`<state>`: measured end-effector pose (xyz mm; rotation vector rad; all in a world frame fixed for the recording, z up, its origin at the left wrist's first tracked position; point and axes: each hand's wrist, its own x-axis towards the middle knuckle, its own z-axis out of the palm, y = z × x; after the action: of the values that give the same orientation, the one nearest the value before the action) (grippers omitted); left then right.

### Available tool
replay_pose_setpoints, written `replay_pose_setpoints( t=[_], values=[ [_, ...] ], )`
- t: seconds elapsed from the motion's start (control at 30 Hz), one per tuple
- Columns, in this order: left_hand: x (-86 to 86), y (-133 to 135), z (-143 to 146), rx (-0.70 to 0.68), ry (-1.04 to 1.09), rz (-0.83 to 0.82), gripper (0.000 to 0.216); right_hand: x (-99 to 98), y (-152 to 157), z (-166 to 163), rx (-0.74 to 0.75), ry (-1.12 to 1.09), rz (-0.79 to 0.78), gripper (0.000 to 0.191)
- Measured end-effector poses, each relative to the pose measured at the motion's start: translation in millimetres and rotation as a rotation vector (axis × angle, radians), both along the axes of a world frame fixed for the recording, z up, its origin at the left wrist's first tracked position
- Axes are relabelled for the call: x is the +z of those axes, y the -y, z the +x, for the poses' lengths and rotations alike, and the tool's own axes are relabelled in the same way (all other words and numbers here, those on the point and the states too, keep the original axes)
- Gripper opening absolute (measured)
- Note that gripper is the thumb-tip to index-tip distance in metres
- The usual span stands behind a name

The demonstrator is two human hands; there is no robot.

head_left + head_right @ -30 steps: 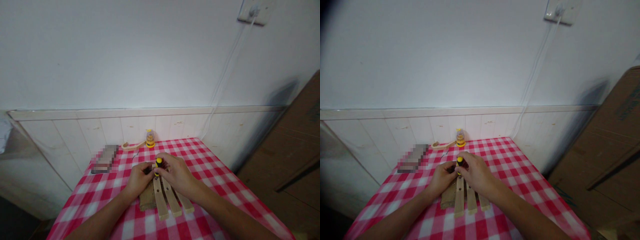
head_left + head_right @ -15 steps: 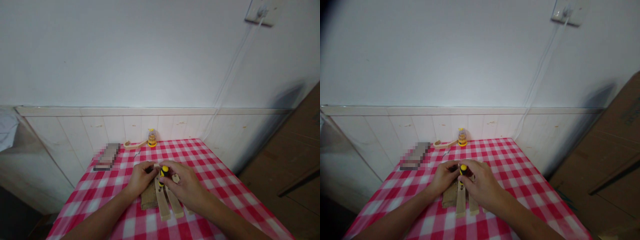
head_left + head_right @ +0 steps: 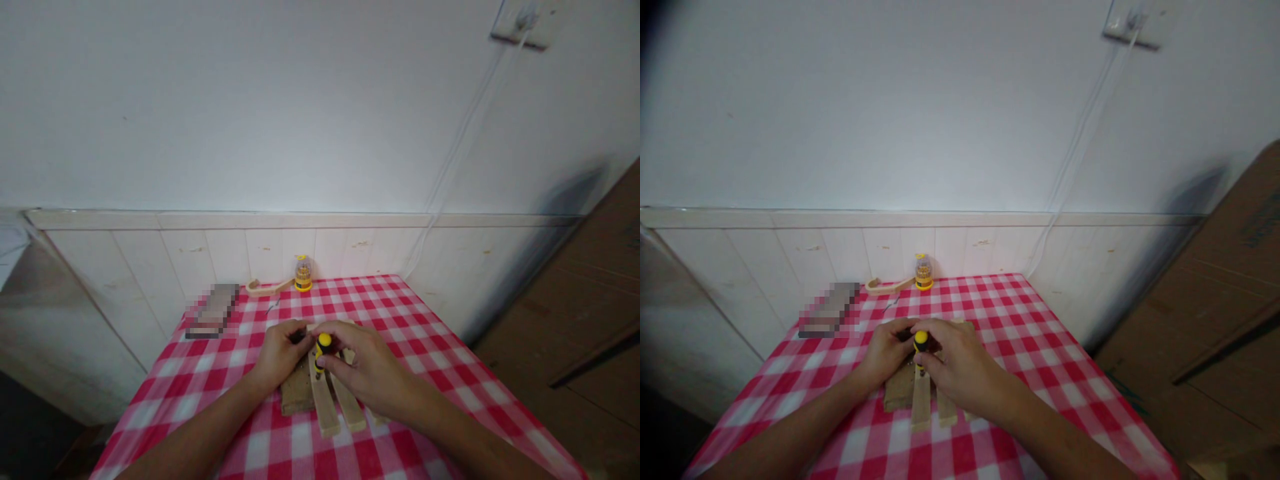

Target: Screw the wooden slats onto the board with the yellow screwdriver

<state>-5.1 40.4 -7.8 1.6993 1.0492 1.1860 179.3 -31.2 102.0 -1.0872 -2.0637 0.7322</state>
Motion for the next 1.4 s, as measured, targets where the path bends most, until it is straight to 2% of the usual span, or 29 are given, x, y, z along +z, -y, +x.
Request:
replay_pose_setpoints(
  t=[0.2,0.53,0.8,1.0,1.4],
  values=[
    [2.3,1.9,0.4,-0.003,-0.002,-0.011,0.025,-1.0,0.1,-1.0,-0.072,0.062,0.01,0.025],
    [2.2,2.7,0.8,-0.029,0.024,-0.029,0.021,-6.0,0.0,-4.2,-0.139,0.087,0.063,0.024],
    [4.6,2.9,0.4,-0.045,0.045,-0.008,0.024,-6.4,0.8,-3.7,0.02,0.062,0.152,0.032],
    [2.2,1.6,0.2,-0.044,0.028,0.002,0.019,-0.1,7.0,3.1,0.087,0.082,0.171,0.048],
    [0.2,0.9,-0.5,-0.014,-0.015,0.007,0.019,-3.0,1.7,1.6,0.013,0.099,0.161,0.026]
  ],
)
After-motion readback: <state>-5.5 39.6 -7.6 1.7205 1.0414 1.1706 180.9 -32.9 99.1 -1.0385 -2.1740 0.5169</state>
